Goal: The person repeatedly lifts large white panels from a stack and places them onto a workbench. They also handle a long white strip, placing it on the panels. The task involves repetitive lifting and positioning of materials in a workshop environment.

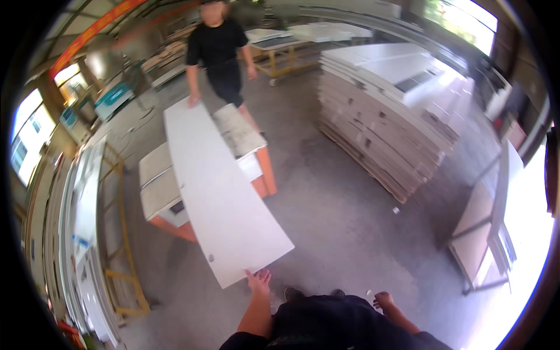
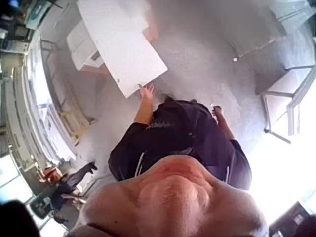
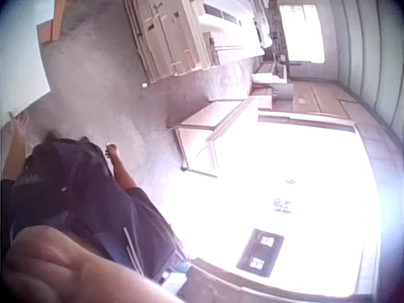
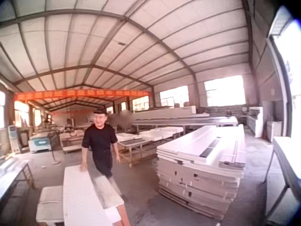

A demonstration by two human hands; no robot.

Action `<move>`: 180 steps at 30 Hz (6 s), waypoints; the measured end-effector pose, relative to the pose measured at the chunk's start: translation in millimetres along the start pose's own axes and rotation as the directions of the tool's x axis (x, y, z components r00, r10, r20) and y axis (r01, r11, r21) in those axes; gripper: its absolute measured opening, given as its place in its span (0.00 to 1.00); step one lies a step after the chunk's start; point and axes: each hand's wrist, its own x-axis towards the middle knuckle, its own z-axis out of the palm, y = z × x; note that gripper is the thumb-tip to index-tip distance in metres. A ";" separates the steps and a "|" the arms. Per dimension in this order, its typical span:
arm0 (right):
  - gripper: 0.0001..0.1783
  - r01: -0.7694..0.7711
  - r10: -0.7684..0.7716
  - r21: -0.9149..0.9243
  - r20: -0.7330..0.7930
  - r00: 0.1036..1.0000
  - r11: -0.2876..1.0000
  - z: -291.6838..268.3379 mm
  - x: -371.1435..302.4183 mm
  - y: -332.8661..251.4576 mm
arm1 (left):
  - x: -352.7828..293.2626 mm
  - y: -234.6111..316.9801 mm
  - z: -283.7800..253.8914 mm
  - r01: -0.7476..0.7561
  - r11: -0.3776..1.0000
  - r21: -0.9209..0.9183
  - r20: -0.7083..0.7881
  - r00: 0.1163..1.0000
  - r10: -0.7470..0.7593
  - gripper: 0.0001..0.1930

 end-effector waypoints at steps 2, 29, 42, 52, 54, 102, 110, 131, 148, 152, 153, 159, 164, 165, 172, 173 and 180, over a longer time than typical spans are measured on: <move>0.16 0.024 -0.027 -0.082 -0.029 0.999 0.996 15.0 3.2 -7.1 | 10.2 9.2 -32.7 -0.006 0.999 0.047 0.055 0.998 0.003 0.40; 0.14 0.005 0.289 0.718 -0.286 0.914 0.696 -118.3 -76.2 237.6 | -67.0 -152.7 49.9 -0.069 -0.055 0.996 0.035 0.881 -0.472 0.31; 0.10 0.170 0.518 0.967 -0.246 0.819 0.189 -168.7 -122.0 325.2 | -204.0 -427.7 228.3 -0.597 -0.463 0.656 0.142 0.700 -0.700 0.18; 0.11 -0.023 0.729 0.954 -0.212 0.651 0.298 -242.2 -133.1 382.2 | -283.4 -693.8 248.2 -0.696 -0.502 0.514 -0.011 0.579 -0.815 0.16; 0.12 0.055 0.723 0.983 -0.168 0.670 0.178 -284.3 -133.8 405.0 | -316.5 -749.9 253.9 -0.745 -0.438 0.503 -0.016 0.499 -0.866 0.16; 0.13 0.349 0.365 0.857 -0.485 0.795 0.380 -1428.8 23.2 846.4 | -1010.2 -1477.9 277.4 -0.889 -0.454 0.053 -0.059 0.452 -0.890 0.24; 0.15 0.319 0.313 0.827 -0.489 0.814 0.463 -1694.3 146.6 885.0 | -1204.2 -1728.5 406.9 -0.992 -0.119 0.046 -0.107 0.114 -0.988 0.23; 0.18 0.113 -0.020 0.352 -0.256 0.966 0.929 -2335.6 614.0 642.4 | -1258.9 -1978.9 646.4 -0.621 -0.005 0.784 0.555 0.705 -0.441 0.19; 0.15 0.564 -0.621 0.313 0.119 0.775 0.764 -2250.9 670.4 -6.9 | -1166.2 -1977.5 884.4 -0.500 0.485 0.717 0.616 0.781 -0.107 0.18; 0.13 0.637 -0.649 0.146 0.056 0.759 0.757 -2233.7 707.4 -133.0 | -1149.0 -1971.9 923.0 -0.322 0.752 0.576 0.497 0.867 -0.009 0.20; 0.13 0.655 -0.662 0.119 0.034 0.748 0.746 -2226.9 716.1 -160.0 | -1141.4 -1969.0 934.2 -0.303 0.768 0.565 0.469 0.883 0.004 0.20; 0.20 0.706 -0.704 0.011 0.079 0.706 0.708 -2166.3 785.5 -283.3 | -1097.4 -1943.4 1035.2 -0.216 0.896 0.388 0.397 0.917 0.050 0.23; 0.26 0.589 -0.576 -0.010 0.198 0.793 0.808 -2082.3 828.9 -333.4 | -1018.3 -1947.7 1153.1 -0.110 0.958 0.263 0.392 0.920 -0.002 0.29; 0.26 0.559 -0.545 0.031 0.267 0.795 0.829 -2070.8 831.7 -338.7 | -1001.0 -1949.8 1183.4 -0.069 0.970 0.235 0.386 0.922 -0.028 0.30; 0.23 0.367 -0.391 0.159 0.559 0.732 0.916 -2052.5 830.7 -341.2 | -911.0 -1984.9 1320.8 -0.032 0.999 -0.007 0.428 0.903 0.032 0.34; 0.23 0.405 -0.423 0.156 0.517 0.744 0.901 -2049.1 830.7 -336.0 | -907.7 -1987.8 1329.0 -0.009 1.000 -0.027 0.421 0.907 0.019 0.33; 0.23 0.325 -0.387 0.224 0.673 0.631 0.919 -2049.0 795.3 -326.1 | -901.3 -1973.2 1365.2 -0.125 0.981 -0.147 0.247 0.956 0.158 0.24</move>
